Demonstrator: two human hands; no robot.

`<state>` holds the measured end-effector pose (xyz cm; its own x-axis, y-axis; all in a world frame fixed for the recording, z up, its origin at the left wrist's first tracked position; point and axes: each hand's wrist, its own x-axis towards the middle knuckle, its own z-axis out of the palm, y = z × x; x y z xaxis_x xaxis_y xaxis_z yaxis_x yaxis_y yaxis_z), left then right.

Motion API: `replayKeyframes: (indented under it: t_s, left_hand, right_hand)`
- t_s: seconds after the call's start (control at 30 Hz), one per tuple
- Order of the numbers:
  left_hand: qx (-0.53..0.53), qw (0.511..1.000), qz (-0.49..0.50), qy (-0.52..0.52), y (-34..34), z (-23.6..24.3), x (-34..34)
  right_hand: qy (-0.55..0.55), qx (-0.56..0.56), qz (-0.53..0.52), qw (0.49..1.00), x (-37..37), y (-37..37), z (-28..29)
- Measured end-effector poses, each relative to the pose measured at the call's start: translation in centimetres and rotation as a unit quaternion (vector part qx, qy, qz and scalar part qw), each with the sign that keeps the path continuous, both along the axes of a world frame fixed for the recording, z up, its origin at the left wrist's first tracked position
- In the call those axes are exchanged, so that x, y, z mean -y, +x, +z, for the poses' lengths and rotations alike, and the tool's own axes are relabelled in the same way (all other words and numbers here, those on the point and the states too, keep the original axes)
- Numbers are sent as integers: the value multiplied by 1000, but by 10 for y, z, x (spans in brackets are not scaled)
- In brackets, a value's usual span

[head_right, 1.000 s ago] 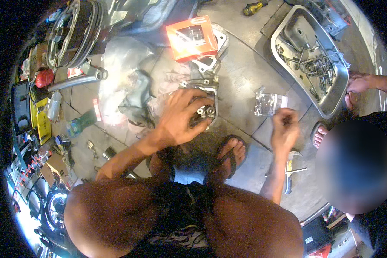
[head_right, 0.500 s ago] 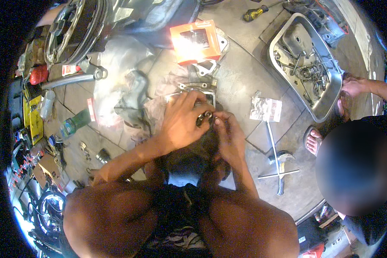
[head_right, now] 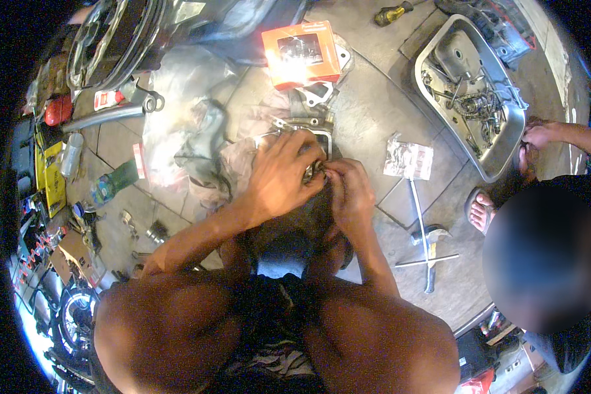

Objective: The person wipes a motorcycle engine cylinder head with a cloth and assembles small mechanical components into it by hand while crouching on the floor.

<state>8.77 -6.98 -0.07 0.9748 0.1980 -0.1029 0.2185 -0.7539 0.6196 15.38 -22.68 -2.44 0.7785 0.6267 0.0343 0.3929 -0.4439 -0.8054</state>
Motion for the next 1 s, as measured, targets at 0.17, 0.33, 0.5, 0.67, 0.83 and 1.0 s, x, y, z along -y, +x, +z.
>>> replayKeyframes:
  t_s: [0.17, 0.33, 0.5, 0.67, 0.83, 1.0]
  left_hand:
    - [44, 999, -7, 4, -4, -6, -2]
    - [47, 999, -11, -2, -6, -6, -3]
    - [32, 999, 2, -31, -12, -8, -9]
    - [39, 998, -1, -53, -8, -4, -9]
    - [28, 998, -2, -48, -9, 0, -9]
    - [26, 998, -7, -55, -6, -1, -8]
  right_hand:
    - [22, 49, 58, 997, 1, 10, 0]
    - [15, 93, 96, 991, 2, 14, -3]
    - [24, 54, 109, 992, 3, 19, -9]
    - [-8, -14, 98, 995, -1, 33, 13]
    - [-23, -32, 110, 993, -7, 37, 20]
    - [-23, -7, 120, 992, -4, 39, 16]
